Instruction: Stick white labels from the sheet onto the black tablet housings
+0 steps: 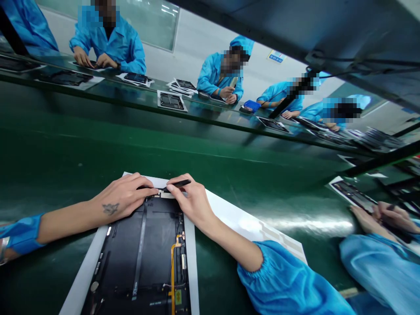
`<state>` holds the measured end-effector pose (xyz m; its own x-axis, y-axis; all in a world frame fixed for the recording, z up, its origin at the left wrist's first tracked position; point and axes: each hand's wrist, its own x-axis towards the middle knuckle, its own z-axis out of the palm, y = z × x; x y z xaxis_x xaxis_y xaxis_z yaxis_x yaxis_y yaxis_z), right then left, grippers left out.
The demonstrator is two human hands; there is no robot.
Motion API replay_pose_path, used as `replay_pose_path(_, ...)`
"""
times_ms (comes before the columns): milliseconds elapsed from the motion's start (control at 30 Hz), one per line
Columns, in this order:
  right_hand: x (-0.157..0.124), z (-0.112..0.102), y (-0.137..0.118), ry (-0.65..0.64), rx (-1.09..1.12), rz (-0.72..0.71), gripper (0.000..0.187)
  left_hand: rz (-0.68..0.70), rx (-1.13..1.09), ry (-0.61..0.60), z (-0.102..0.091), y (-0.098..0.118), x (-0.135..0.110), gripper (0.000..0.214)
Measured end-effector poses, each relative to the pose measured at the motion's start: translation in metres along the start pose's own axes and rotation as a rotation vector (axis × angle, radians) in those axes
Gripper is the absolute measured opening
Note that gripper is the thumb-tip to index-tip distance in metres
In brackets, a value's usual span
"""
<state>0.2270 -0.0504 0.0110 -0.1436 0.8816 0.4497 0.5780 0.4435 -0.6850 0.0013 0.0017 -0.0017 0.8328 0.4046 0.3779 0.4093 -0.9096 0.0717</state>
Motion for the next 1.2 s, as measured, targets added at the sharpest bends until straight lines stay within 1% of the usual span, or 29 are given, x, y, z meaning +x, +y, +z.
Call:
replay_pose_path(167,-0.001,-0.001,0.0,-0.076,-0.034,-0.146,0.023,-0.004,0.006,-0.033,-0.001,0.0,0.001,0.033)
replay_pose_path(233,-0.002,-0.001,-0.001,-0.1,-0.029,-0.176,0.023,-0.002,0.007,-0.041,-0.003,0.001,0.001,0.033)
replay_pose_path(300,-0.003,-0.001,-0.002,-0.103,-0.028,-0.166,0.023,-0.003,0.008,-0.042,-0.004,0.002,0.001,0.034)
replay_pose_path(467,-0.003,0.001,-0.002,-0.051,-0.047,-0.105,0.025,-0.022,-0.003,-0.039,-0.005,0.003,0.001,0.033)
replay_pose_path(567,-0.002,0.001,-0.002,-0.065,-0.011,-0.127,0.022,-0.008,0.007,-0.03,-0.004,0.003,0.001,0.03)
replay_pose_path(633,-0.001,-0.001,-0.003,-0.082,0.036,-0.112,0.021,0.007,0.021,-0.021,-0.003,0.003,0.001,0.028)
replay_pose_path(667,-0.001,-0.003,-0.002,-0.088,0.06,-0.076,0.023,0.017,0.017,-0.015,-0.002,0.003,0.001,0.028)
replay_pose_path(733,-0.001,-0.009,-0.001,-0.075,0.106,0.065,0.028,0.04,-0.016,-0.006,0.0,0.003,0.001,0.03)
replay_pose_path(800,-0.003,-0.016,0.002,-0.008,0.169,0.252,0.034,0.065,-0.044,-0.013,0.001,0.003,0.001,0.037)
replay_pose_path(867,-0.005,-0.023,0.007,0.08,0.272,0.425,0.039,0.079,-0.029,-0.046,0.001,0.003,0.002,0.045)
replay_pose_path(933,-0.006,-0.028,0.012,0.129,0.383,0.554,0.042,0.081,0.006,-0.081,0.0,0.003,0.003,0.048)
replay_pose_path(1033,-0.007,-0.031,0.015,0.131,0.47,0.651,0.044,0.075,0.037,-0.107,-0.002,0.004,0.004,0.048)
replay_pose_path(1200,-0.006,-0.03,0.012,0.089,0.479,0.677,0.044,0.065,0.038,-0.122,-0.004,0.003,0.004,0.049)
